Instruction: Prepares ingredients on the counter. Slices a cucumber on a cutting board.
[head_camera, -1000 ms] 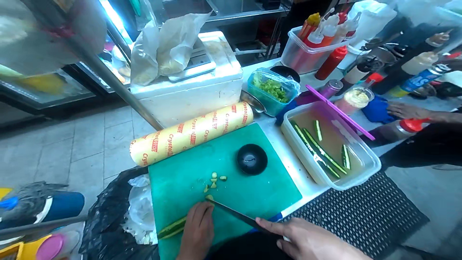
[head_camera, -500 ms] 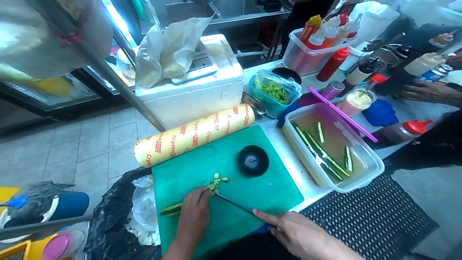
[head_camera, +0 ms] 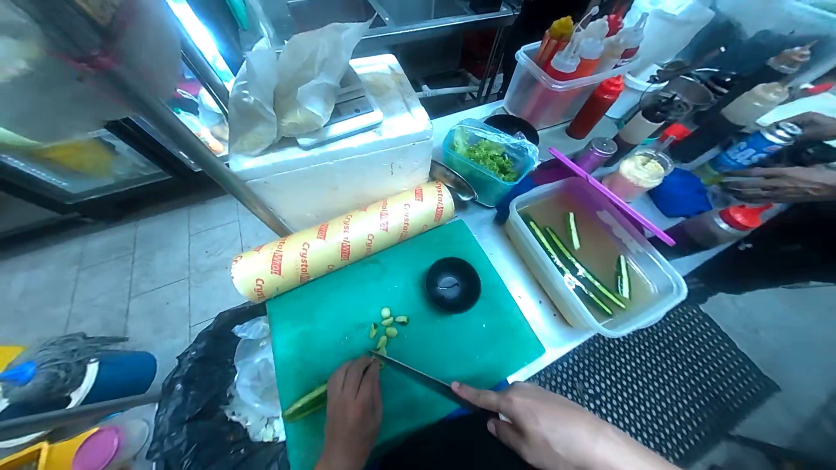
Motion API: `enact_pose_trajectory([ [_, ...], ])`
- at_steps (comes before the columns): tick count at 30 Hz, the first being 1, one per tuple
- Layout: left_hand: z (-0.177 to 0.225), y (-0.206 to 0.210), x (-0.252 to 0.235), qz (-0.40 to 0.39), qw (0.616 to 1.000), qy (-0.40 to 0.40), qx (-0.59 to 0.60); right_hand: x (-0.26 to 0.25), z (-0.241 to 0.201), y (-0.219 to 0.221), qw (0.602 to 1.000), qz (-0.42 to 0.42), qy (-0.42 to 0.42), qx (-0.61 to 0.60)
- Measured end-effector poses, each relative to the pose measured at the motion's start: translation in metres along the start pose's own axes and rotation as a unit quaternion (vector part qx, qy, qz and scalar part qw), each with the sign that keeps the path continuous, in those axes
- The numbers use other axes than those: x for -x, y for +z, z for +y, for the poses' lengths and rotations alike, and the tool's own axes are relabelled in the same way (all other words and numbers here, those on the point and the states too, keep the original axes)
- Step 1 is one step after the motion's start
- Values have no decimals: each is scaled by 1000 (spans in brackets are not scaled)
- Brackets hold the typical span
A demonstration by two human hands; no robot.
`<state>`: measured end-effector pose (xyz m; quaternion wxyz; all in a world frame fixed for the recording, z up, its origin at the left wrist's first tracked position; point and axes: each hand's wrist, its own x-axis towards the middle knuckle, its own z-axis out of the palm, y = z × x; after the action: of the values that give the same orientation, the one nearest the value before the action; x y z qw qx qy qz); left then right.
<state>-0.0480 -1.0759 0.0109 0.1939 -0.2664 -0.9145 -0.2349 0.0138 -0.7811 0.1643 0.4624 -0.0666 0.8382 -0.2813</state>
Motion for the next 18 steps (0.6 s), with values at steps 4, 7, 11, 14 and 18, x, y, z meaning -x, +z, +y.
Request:
enact_pose_trajectory([
  [4,1,0,0,-1,1000,-2,1,-4,0,1,1000,-8,19,14],
  [7,1,-4,1,-21,1000,-7,-4,-3,10,14,999,-5,15,32],
  [11,-5,-15,-1,-64,997,-5,-32,8,24,22,999,10,6,38],
  [14,-10,-12,-2,-36,999,-5,-16,13,25,18,1000,7,-3,5],
  [18,-7,-10,4,-24,999,10,37,15,16,4,1000,-2,-3,-29],
])
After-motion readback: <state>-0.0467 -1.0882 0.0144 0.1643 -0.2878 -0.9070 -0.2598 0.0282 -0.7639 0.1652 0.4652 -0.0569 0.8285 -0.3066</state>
